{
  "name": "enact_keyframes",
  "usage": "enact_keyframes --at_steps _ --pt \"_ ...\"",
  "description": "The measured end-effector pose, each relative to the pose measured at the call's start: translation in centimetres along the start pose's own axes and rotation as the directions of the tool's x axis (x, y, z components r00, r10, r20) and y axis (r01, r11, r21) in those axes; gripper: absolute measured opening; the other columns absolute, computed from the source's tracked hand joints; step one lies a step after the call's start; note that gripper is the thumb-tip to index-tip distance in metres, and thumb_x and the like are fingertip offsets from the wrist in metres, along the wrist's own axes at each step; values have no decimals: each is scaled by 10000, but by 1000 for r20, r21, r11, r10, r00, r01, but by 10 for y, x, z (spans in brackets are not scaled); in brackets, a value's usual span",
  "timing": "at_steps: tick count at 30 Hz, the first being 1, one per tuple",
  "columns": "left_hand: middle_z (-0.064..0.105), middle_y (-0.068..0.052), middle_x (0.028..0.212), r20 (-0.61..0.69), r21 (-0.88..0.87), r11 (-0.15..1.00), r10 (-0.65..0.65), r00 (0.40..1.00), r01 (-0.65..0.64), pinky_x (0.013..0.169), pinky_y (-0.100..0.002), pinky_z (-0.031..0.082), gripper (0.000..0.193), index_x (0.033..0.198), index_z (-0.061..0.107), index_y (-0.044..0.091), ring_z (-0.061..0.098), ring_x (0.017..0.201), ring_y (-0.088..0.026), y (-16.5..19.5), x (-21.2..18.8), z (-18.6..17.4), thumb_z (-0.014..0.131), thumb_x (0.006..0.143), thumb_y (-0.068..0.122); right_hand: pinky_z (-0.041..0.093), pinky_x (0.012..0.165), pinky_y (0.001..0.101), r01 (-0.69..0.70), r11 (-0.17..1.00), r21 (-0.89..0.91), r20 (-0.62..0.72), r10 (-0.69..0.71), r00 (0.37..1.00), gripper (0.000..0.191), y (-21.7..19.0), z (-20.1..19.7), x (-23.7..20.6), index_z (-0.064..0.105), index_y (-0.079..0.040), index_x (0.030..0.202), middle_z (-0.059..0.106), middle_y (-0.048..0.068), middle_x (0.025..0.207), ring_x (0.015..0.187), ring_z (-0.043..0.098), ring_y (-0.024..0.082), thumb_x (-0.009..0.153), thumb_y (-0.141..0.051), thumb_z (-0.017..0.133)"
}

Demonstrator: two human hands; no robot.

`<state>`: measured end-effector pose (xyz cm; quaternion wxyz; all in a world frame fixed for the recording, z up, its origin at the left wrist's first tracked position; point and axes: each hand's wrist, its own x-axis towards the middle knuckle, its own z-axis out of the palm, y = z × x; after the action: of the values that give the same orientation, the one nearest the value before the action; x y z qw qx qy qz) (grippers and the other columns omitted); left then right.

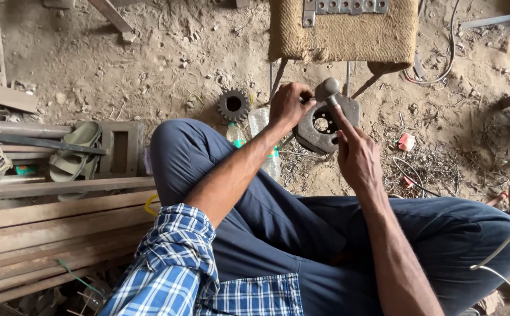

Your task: The person sits on the ground and repeatedly hammers a small metal piece placed on a metal anvil. They adjust the piece between strikes and continue hammering throughout the clip.

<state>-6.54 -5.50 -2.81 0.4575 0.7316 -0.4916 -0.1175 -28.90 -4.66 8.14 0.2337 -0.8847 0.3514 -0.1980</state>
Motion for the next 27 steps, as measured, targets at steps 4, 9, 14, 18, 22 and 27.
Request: enact_keyframes --at_steps 4,9,14,18,22,27 --pt "740 -3 755 167 40 995 -99 981 93 544 -299 525 80 833 738 153 656 602 -117 -7 4 1 811 865 165 453 407 344 66 995 80 -144 -54 988 504 -5 -5 0 444 -213 1599 724 142 883 489 541 155 1109 -119 513" --pt "755 -46 765 87 60 997 -46 995 41 556 -340 532 104 814 759 120 675 640 -178 -7 3 2 853 819 163 502 431 392 -63 996 62 -43 66 997 501 -7 -2 1 450 -211 1575 722 157 857 496 594 221 1086 -120 508" --pt "765 -70 796 63 -91 993 -67 996 73 663 -346 561 181 820 778 67 733 723 -182 5 1 -4 881 700 156 527 784 499 -26 999 40 -27 27 999 545 5 -5 -2 481 -247 1518 719 210 1043 914 684 394 1022 -22 514" --pt "757 -103 792 104 -112 994 5 995 7 670 -336 547 121 797 781 58 739 743 -216 26 4 -12 835 717 131 539 758 488 -90 993 76 -19 91 996 709 6 -8 -10 415 -280 1576 708 195 1024 861 689 368 938 12 512" --pt "770 -111 799 144 4 993 -120 982 121 631 -381 542 193 864 780 84 743 721 -256 48 2 -23 847 712 184 515 618 465 -71 997 -19 40 71 997 683 1 -14 -5 361 -305 1598 639 149 889 686 632 321 982 -64 530" --pt "746 -164 761 172 140 974 -204 964 181 601 -420 543 214 848 781 55 748 693 -298 61 3 -32 868 772 235 487 553 469 -99 992 -76 91 106 990 645 -9 -22 -3 337 -328 1602 579 129 812 586 578 291 1023 -122 531"
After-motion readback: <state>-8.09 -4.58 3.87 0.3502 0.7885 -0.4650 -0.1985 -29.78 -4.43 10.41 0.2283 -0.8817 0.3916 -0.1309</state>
